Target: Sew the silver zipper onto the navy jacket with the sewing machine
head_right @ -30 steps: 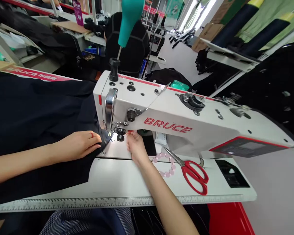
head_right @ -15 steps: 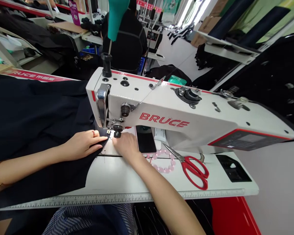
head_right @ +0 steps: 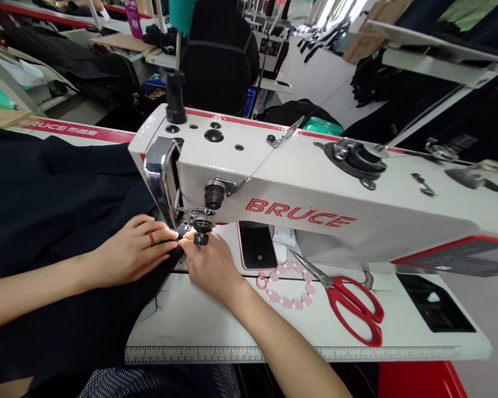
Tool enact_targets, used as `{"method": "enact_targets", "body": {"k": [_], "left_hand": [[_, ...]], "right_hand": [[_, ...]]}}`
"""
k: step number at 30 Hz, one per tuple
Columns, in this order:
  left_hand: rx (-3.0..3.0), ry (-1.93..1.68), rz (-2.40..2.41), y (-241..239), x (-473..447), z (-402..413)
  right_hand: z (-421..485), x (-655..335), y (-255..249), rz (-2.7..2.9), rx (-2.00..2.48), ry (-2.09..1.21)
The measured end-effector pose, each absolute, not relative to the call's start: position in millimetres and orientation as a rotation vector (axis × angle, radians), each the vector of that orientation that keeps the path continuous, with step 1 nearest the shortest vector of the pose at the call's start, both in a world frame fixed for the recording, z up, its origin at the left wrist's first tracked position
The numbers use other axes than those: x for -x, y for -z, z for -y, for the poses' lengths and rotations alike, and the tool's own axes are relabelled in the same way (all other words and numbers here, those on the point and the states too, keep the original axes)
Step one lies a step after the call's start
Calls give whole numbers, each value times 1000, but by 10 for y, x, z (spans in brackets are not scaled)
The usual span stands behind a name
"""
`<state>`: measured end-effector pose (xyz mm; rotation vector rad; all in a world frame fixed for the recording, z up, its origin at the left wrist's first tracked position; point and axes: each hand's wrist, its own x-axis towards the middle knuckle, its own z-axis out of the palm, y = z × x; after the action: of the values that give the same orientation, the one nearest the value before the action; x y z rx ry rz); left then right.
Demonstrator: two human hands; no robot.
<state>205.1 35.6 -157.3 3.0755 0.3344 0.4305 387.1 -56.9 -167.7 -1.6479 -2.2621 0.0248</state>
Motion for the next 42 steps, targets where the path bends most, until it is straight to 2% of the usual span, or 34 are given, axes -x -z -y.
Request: {"method": "enact_targets", "body": {"k": [6,16,25,35,39,42], "left_hand": [[-3067,-232,-483,1621,-2227,-576],[-2990,-401,-753,1641,-2396,-533],[-2992,-490,-831,1697,-2417,-552],[-2943,-432,-886,1752,-2449,-677],[-3024,-308,-765,1575,-2265,-347],[-3109,-236,-612,1494,-1949,71]], "right_hand": [[589,-3805,1759,2290,1722,-67],[543,-3877,1729,2255,1862,39],[530,-3895,1695,2255,1877,-47],[503,-3913,1711,2196,1920,20],[689,-3815,1687,2165,1936,27],[952,-3600,1689,2264,1729,-54]]}}
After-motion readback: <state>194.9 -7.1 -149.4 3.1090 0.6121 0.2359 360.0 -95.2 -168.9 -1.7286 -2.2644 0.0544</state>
